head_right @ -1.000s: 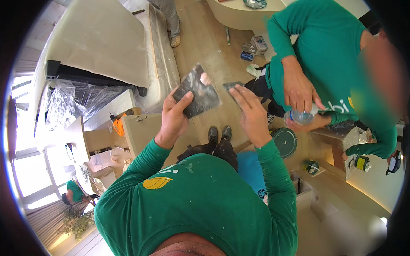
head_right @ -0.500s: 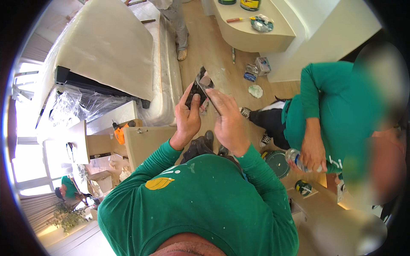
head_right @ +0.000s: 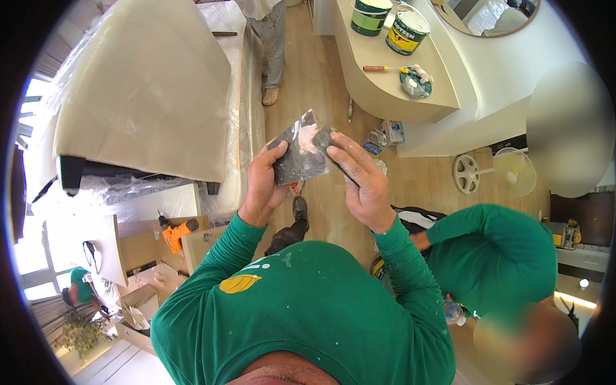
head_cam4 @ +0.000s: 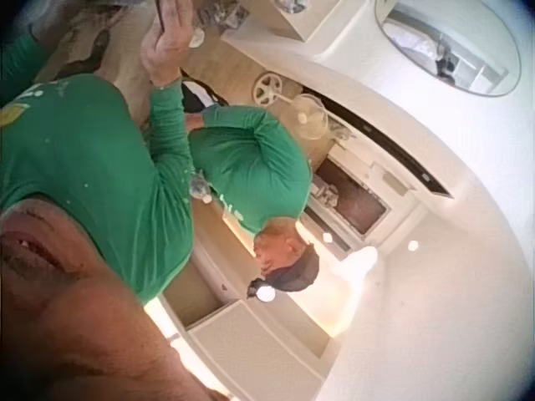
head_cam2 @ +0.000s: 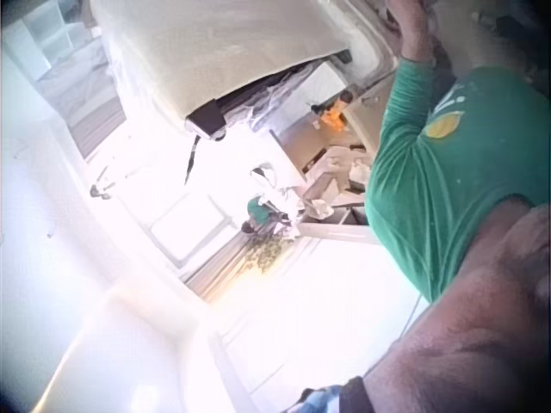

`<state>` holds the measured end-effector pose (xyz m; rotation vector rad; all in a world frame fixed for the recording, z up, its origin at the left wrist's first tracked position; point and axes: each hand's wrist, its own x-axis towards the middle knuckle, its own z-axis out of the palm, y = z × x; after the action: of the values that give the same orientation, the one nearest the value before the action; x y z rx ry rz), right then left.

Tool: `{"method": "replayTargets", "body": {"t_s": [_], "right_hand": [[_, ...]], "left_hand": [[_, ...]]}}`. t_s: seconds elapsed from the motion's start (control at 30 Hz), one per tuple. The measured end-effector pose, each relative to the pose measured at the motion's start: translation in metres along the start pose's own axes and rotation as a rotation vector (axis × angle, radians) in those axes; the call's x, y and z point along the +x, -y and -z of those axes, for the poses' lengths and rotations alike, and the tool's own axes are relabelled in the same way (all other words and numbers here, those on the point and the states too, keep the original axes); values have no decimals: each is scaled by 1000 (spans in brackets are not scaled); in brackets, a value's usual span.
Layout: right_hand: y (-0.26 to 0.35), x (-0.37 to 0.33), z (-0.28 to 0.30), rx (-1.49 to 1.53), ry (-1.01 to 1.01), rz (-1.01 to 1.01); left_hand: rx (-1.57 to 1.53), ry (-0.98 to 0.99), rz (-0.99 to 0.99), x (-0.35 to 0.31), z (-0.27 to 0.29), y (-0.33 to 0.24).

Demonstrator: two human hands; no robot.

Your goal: The person mixes putty by scraping it between two spatulas and dipping a spatula into a small container of red paste.

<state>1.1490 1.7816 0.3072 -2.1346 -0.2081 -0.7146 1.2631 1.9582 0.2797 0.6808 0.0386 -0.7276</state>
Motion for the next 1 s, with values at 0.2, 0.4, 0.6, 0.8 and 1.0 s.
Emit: {"method": "replayTargets", "body": {"t_s": [0.2, 0.4, 0.6, 0.8, 1.0], "right_hand": [[-73, 43, -26, -309, 94, 12], [-92, 97, -31, 190, -115, -360], [-96, 181, -59, -51, -77, -98], [-168, 243, -42, 58, -131, -9], [-208, 296, -28, 51, -112, 40]], "left_hand": [[-47, -72, 26, 57, 7, -31], [243, -112, -449, 114, 21, -50], [926, -158, -781, 169, -2, -45], [864, -136, -874, 245, -34, -65], [930, -137, -902, 311, -54, -88]]}}
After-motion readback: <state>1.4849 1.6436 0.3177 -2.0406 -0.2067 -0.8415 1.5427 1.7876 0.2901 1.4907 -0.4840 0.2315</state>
